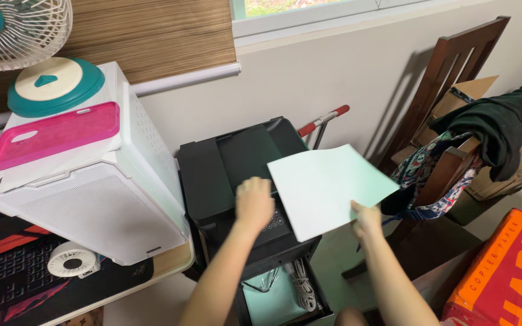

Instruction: The person removes a cover from a printer, retrieves a ream of paper from a drawer, and loads several sheets into the printer's input tray. They adjust the paper guides and press buttons on the printer control panel to prepare the device for use.

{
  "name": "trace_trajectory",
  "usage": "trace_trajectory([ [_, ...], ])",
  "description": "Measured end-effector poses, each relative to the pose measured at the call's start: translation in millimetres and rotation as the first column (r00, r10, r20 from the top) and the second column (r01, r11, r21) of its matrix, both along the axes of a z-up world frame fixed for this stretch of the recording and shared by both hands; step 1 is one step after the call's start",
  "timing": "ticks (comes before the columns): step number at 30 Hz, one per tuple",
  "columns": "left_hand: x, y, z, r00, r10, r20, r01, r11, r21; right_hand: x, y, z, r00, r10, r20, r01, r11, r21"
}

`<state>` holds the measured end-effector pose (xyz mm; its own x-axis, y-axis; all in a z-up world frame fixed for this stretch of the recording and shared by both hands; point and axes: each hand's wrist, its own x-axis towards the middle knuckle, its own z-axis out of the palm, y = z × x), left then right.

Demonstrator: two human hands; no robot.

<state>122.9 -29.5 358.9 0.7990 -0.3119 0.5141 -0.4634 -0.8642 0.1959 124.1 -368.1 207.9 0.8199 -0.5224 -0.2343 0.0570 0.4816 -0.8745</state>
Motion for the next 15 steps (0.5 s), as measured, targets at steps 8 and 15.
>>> trace_trajectory([
  [8, -2.7, 61.3, -17.1, 0.982, 0.016, 0.186, -0.018, 1.0, 0.011, -12.8, -49.5, 9.0, 0.998, -0.049, 0.031, 0.042, 0.976, 0.212],
  [15, -3.3, 72.9, -31.5, 0.969, -0.064, 0.238, 0.095, 0.988, -0.12, -22.4, -64.8, -7.5, 0.997, 0.034, 0.069, -0.057, 0.93, 0.363],
])
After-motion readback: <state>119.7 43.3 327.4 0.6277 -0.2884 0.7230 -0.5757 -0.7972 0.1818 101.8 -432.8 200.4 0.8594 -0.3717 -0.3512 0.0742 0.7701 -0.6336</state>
